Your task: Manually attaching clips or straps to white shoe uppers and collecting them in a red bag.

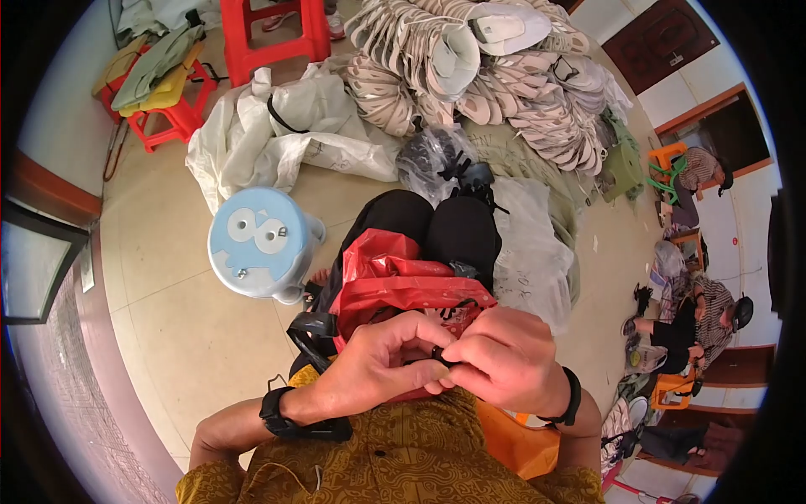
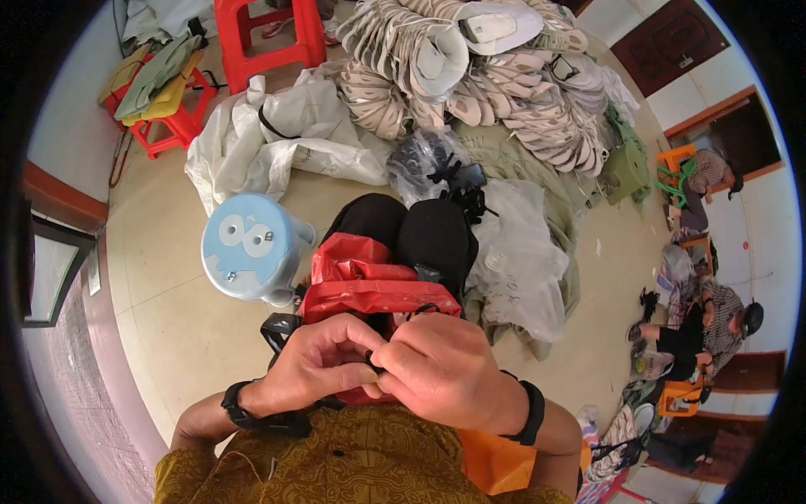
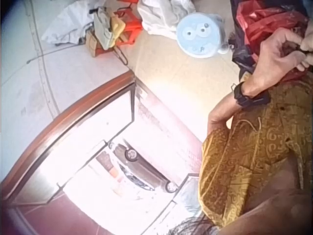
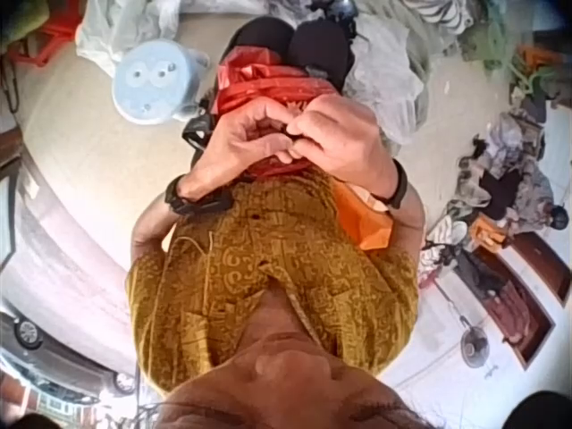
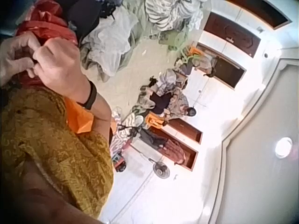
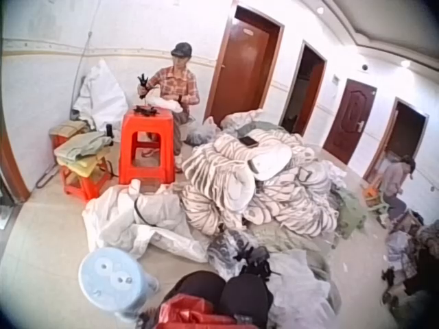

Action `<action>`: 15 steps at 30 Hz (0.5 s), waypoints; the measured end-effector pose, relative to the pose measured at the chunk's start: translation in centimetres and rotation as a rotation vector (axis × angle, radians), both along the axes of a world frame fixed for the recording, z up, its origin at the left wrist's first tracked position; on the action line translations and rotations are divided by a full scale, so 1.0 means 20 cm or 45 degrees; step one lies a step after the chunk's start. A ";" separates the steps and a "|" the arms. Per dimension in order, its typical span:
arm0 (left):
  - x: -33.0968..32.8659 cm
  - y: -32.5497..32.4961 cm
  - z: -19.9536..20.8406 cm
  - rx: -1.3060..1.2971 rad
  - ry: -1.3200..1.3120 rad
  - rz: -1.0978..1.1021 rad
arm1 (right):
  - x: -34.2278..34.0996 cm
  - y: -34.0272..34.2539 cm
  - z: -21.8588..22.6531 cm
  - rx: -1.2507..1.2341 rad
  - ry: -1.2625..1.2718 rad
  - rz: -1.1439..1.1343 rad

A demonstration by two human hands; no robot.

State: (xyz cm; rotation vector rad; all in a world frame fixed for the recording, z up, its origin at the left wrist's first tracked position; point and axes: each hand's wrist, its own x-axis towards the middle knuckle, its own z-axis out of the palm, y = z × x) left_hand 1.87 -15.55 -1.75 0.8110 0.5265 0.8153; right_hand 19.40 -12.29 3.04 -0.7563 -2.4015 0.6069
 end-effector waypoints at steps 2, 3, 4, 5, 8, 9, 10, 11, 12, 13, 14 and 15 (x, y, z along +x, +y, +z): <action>0.00 0.00 -0.01 0.018 -0.017 0.028 | 0.00 0.00 0.01 0.049 -0.029 -0.002; 0.00 -0.01 -0.01 0.016 -0.018 0.028 | 0.00 0.00 0.01 0.013 -0.013 -0.005; 0.00 -0.01 -0.01 -0.008 -0.046 0.043 | 0.00 0.00 0.02 -0.021 0.004 -0.008; 0.01 -0.01 -0.01 -0.032 -0.075 0.058 | -0.01 0.00 0.02 -0.022 0.004 -0.007; 0.01 0.00 -0.02 -0.008 -0.081 0.044 | -0.01 -0.01 0.02 0.040 -0.038 -0.023; 0.01 0.00 -0.01 -0.007 -0.082 0.045 | -0.01 -0.02 0.02 0.044 -0.035 -0.022; 0.00 0.00 -0.01 -0.024 -0.096 0.028 | -0.01 -0.02 0.03 0.048 -0.032 -0.021; 0.00 0.00 -0.01 -0.040 -0.110 0.012 | -0.01 -0.02 0.03 0.047 -0.031 -0.020; 0.00 0.00 0.00 -0.041 -0.110 0.013 | -0.01 -0.02 0.04 0.021 -0.017 -0.008; 0.00 -0.01 0.01 -0.072 -0.130 0.018 | -0.01 -0.02 0.04 -0.004 -0.005 0.002; 0.00 -0.01 0.01 -0.104 -0.150 0.023 | -0.01 -0.02 0.04 -0.002 -0.006 0.002; 0.00 -0.01 0.01 -0.102 -0.151 0.023 | -0.01 -0.02 0.05 0.014 -0.002 -0.007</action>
